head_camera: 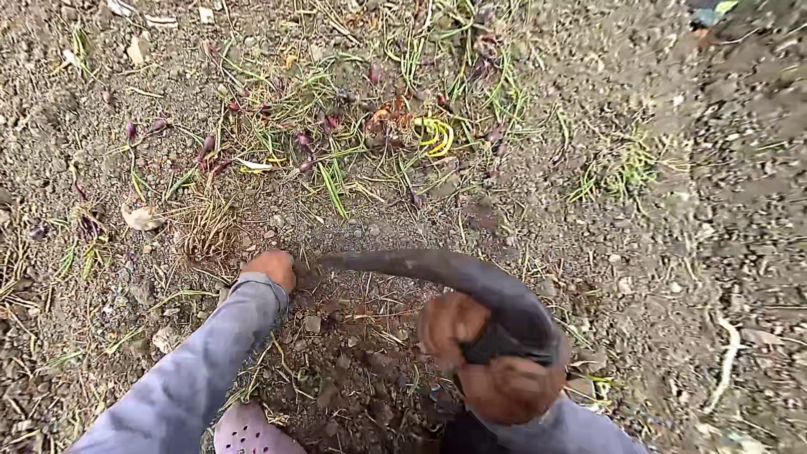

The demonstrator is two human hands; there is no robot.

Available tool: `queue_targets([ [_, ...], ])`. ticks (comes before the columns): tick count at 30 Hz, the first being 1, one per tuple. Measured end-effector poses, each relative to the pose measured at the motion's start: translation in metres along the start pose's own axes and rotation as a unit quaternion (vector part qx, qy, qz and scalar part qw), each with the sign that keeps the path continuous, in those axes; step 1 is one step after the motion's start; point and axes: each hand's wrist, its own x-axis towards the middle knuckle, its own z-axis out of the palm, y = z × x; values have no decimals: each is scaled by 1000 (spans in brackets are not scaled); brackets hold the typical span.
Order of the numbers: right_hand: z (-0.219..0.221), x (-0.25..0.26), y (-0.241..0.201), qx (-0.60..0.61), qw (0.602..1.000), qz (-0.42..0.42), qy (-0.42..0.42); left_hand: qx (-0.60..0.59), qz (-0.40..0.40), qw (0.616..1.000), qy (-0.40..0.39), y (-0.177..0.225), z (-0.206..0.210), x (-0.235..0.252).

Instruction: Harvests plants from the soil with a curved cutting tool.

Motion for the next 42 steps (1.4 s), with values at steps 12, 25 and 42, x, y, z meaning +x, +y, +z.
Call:
queue_targets([
  [12,-23,25,-5,84,992,-70,59,59,-182,957,218,-48,-122,72],
  [25,-39,30,22,33,999,-1,36,-225,34,961,160,20,-32,-10],
  [42,-134,2,18,49,992,80,81,27,-22,946,322,15,-46,43],
])
